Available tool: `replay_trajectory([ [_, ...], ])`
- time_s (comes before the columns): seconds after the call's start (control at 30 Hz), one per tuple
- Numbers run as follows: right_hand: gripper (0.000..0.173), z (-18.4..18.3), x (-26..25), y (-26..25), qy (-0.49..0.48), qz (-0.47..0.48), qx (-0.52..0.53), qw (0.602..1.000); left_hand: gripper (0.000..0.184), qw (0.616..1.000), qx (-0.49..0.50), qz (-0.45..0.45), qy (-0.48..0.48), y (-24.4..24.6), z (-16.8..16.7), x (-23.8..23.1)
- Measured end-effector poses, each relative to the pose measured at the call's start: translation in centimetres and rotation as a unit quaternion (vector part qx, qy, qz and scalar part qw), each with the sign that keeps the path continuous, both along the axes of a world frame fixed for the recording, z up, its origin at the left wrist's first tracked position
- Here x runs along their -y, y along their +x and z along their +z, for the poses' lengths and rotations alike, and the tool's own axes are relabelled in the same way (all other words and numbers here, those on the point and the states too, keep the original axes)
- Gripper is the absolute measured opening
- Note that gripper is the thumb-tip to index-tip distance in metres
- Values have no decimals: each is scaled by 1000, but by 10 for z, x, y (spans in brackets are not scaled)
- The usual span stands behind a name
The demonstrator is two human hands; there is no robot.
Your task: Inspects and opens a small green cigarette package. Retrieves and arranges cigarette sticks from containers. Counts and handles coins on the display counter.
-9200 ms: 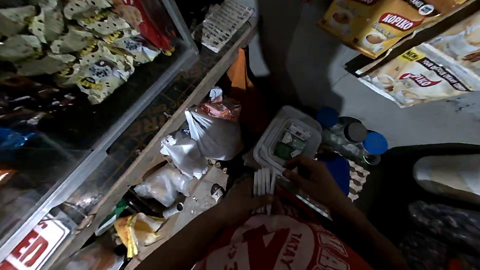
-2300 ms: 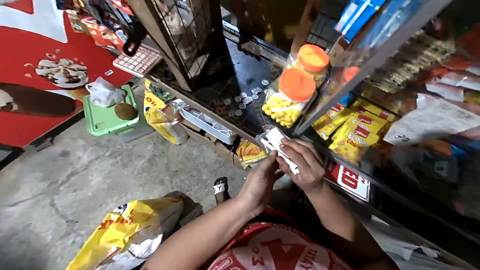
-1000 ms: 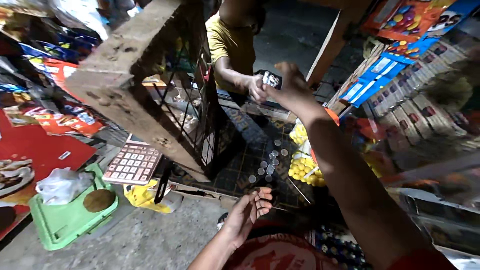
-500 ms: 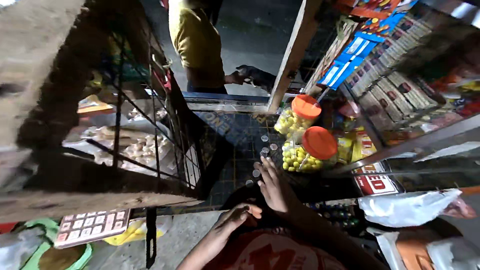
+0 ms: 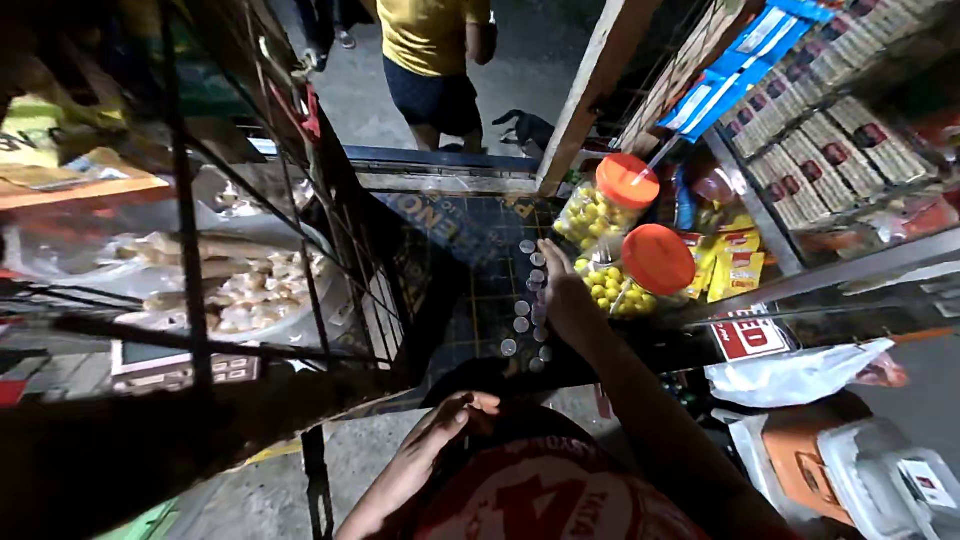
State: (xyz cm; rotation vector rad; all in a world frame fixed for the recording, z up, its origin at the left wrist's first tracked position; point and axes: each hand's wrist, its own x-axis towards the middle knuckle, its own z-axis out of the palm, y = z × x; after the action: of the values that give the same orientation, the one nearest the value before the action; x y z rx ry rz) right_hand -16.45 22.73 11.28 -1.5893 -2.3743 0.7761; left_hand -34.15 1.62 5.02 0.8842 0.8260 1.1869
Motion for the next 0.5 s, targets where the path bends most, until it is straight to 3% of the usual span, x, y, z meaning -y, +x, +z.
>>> replay_trajectory([
  [0.1,29,2,-3,10,14,26,47,998,47,1000,5,5,-9,-3,-4,4],
  [0.17,21,-1,-3,6,20,41,81,996,48,1000,6,10,-22,-5,-5,6],
  [0.37,18,-11,-26,-17,41,70,44,996,48,999,5,5,-31,-8,-5,9],
  [0.43,17,-10,-28,-12,90,65,-3,994,48,999,7,5,-36,-9,-3,10],
  [0.5,27,-11,-31,-6,106,55,-8,993,48,999,5,2,-49,-12,-1,11],
])
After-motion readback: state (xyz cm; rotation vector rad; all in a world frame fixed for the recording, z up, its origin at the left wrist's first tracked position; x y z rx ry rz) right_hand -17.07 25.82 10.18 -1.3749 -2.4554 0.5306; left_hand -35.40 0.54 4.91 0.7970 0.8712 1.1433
